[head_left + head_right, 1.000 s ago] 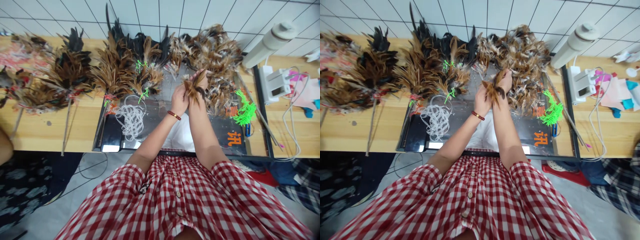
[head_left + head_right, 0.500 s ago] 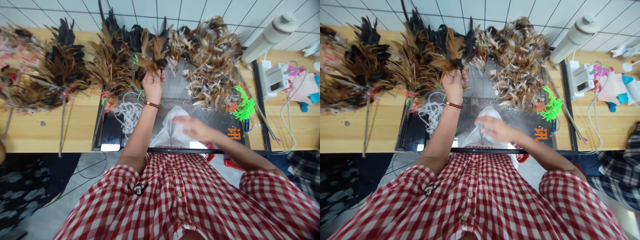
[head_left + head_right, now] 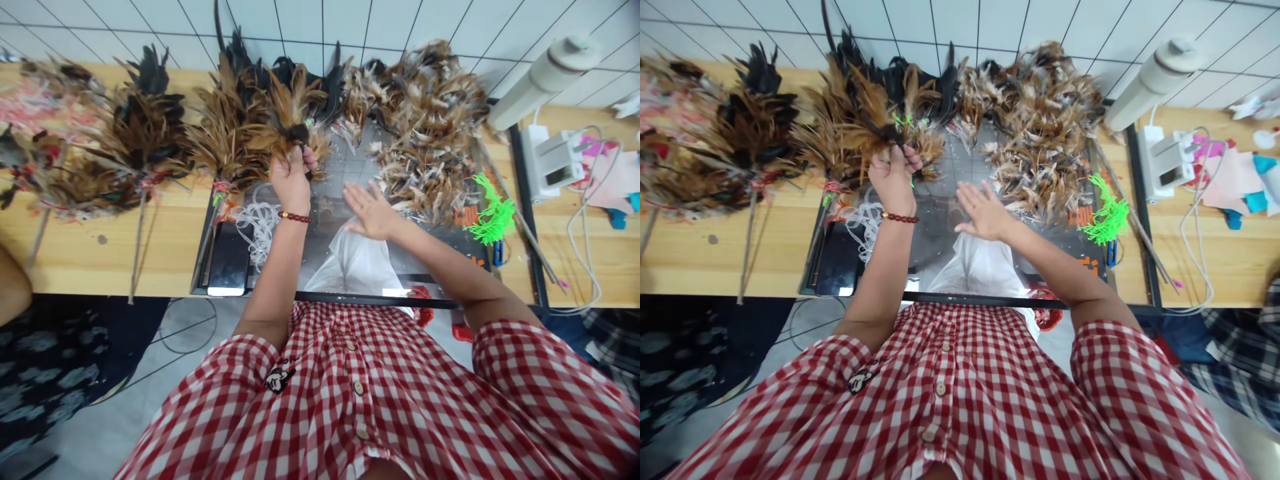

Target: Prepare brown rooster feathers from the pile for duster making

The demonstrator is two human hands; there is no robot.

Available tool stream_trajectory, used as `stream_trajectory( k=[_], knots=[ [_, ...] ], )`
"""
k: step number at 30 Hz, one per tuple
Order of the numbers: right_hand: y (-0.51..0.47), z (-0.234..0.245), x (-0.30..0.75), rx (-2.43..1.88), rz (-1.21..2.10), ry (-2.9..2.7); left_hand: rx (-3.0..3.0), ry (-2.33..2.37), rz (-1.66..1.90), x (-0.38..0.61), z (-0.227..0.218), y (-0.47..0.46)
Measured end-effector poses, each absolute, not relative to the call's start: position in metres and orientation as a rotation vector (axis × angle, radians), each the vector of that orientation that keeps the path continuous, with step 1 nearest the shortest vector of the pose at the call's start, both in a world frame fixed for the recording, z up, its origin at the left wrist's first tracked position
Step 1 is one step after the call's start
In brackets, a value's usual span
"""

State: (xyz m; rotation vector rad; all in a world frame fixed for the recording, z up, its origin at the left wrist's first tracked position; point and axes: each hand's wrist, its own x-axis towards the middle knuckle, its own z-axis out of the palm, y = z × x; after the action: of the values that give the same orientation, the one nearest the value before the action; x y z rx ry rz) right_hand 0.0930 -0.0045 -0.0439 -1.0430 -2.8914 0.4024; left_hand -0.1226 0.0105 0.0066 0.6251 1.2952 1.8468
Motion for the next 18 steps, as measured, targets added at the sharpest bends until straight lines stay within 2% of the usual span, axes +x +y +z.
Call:
stream_trajectory(
  k=[4, 10, 12, 15, 18],
  knots=[
    [0.015, -0.029, 0.105, -1.325, 0.337, -2.793, 0.608, 1.285, 1.871, -0.135, 0.014, 0.010],
    [-0.073, -0.037, 0.046, -0.516, 0.546, -2.982, 0.663, 1.198, 1.944, -0.137, 0.043, -0.007],
    [-0.083, -0.048, 0.030, -0.433, 0.575, -2.962, 0.681, 1.204, 1.930, -0.139, 0.049, -0.013],
    [-0.052, -0.055, 0.022, -0.571, 0.543, -2.924, 0.667, 1.201, 1.941, -0.145, 0.053, -0.021],
    [0.009, -0.052, 0.026, -0.898, 0.447, -2.882, 0.630, 1.195, 1.973, -0.151, 0.054, -0.027]
  ],
)
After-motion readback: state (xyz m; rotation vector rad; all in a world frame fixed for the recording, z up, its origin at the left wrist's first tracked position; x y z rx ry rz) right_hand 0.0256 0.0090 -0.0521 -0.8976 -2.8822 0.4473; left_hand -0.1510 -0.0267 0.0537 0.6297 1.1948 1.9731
